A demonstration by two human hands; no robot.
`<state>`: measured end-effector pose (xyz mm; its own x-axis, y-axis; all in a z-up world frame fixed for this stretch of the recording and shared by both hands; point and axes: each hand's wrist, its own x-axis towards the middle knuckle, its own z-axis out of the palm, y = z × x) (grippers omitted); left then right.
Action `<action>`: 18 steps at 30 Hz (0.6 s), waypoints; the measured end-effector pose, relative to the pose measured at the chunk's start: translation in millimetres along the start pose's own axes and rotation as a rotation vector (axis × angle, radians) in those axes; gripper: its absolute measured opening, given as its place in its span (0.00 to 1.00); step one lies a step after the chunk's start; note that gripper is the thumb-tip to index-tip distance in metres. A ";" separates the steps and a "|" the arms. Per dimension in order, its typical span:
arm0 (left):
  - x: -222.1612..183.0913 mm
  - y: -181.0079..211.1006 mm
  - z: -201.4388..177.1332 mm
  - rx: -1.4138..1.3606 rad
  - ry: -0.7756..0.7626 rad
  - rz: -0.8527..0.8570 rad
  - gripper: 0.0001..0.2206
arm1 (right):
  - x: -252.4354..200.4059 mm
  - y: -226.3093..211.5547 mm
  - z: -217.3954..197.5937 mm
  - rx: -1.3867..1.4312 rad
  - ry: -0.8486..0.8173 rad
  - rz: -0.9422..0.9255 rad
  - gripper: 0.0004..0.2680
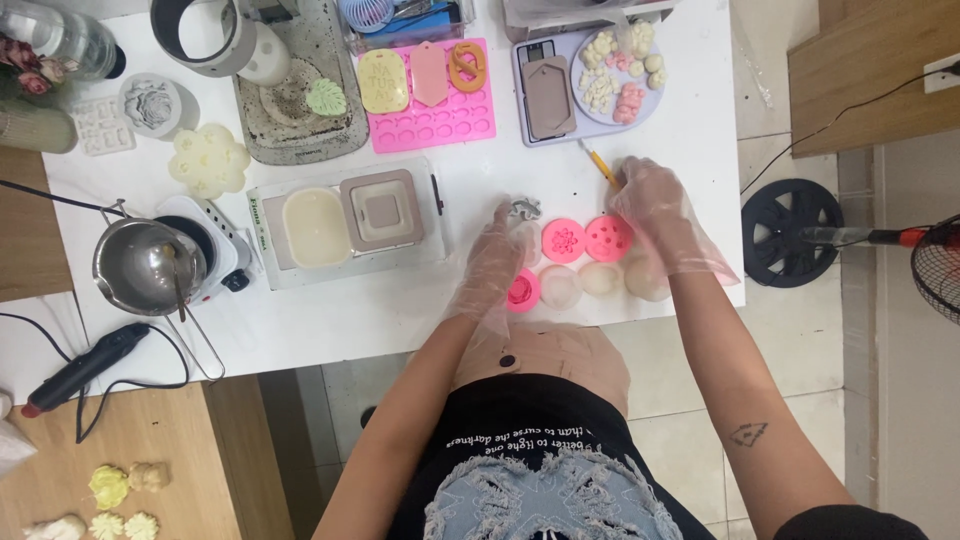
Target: Using a small tool to detail and clean a wax leaf decoration after removing it from a mold.
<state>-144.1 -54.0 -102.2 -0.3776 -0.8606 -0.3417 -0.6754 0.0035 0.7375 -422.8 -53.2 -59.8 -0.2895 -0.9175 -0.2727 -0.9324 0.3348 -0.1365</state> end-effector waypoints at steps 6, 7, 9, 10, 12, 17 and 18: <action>0.4 17.7 -13.9 0.028 -0.079 -0.118 0.40 | 1.0 -8.2 -0.7 0.019 0.109 -0.104 0.05; -5.0 28.5 -24.2 0.087 -0.107 -0.138 0.41 | -0.1 -17.5 -10.2 0.058 0.127 -0.131 0.05; -19.4 37.0 -40.1 0.144 -0.118 -0.153 0.41 | 2.1 -38.8 -30.9 0.096 0.159 -0.169 0.05; -29.1 35.5 -44.7 0.079 -0.053 -0.073 0.40 | 3.9 -49.8 -42.5 0.190 0.156 -0.192 0.05; -53.9 44.4 -65.3 0.013 0.024 0.010 0.39 | 14.0 -71.2 -55.5 0.283 0.159 -0.225 0.05; -112.5 69.1 -116.8 -0.308 -0.073 -0.122 0.33 | 82.0 -135.7 -57.0 0.196 0.351 -0.421 0.03; -113.6 65.9 -115.8 -0.306 -0.062 -0.122 0.33 | 95.5 -155.4 -64.0 0.199 0.356 -0.431 0.03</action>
<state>-72.3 -14.9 52.6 -0.3496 -0.8129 -0.4658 -0.4998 -0.2587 0.8266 -319.4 -206.6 -3.7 0.0193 -0.9838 0.1781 -0.9333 -0.0816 -0.3498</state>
